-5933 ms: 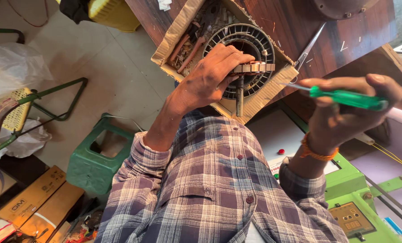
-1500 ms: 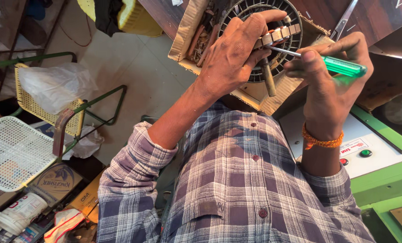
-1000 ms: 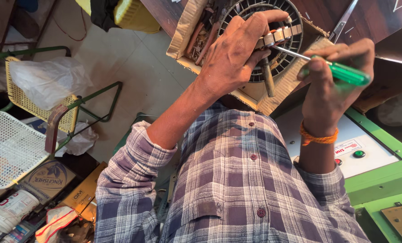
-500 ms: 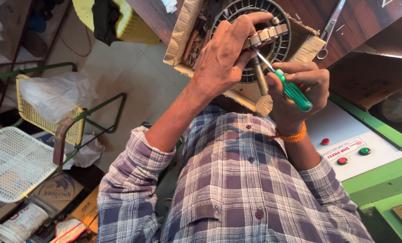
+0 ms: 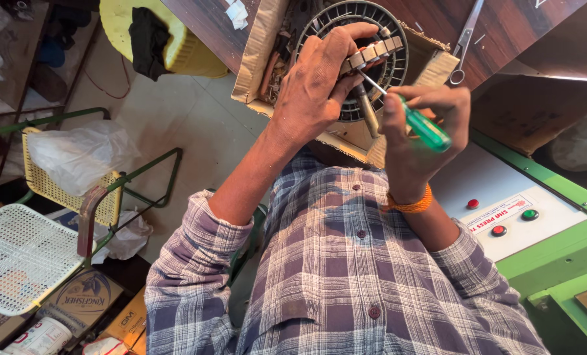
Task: The person assembles a ceiling fan motor at a workbench, fitting copper wire coils around the rotor slots inside a cardboard box jig. They press and seat the windings by hand, reposition the coil assembly, and use a green-handled screwdriver to adjust and tighten the windings in place.
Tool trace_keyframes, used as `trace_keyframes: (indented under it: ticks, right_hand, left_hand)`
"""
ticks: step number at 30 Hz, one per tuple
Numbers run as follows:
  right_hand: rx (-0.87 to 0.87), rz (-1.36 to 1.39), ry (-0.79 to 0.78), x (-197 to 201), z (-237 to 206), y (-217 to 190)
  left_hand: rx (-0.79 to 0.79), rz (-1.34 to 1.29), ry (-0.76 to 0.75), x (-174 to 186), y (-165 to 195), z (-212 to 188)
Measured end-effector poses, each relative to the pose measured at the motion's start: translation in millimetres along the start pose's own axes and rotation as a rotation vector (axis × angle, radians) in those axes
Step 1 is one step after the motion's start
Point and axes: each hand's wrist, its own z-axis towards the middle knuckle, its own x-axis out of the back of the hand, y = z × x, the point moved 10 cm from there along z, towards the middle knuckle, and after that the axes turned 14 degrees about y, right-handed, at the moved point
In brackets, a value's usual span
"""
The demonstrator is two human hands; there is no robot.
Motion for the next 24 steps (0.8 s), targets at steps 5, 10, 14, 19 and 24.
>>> trace_keyframes:
  ticks: [5,10,14,19,24]
  right_hand:
    - [-0.166,0.315,-0.049,23.6,13.9,22.6]
    - [-0.008,-0.103,0.077,92.4,14.4,62.2]
    - [-0.144,-0.241,0.168,151.2,2.4,102.0]
    - [-0.338,0.105,0.226,183.9,-1.8,124.9]
    - [-0.347,0.010,0.162,208.0,4.8,124.4]
  left_hand:
    - [0.012,0.030,-0.027,-0.5,-2.8,-1.0]
    - [-0.012,0.013,0.021,10.8,7.9,-0.9]
    - [-0.015,-0.013,0.139,23.7,22.6,-5.8]
    - [-0.081,0.120,0.284,21.2,39.6,-5.6]
    - [-0.038,0.106,0.262,7.7,42.0,0.4]
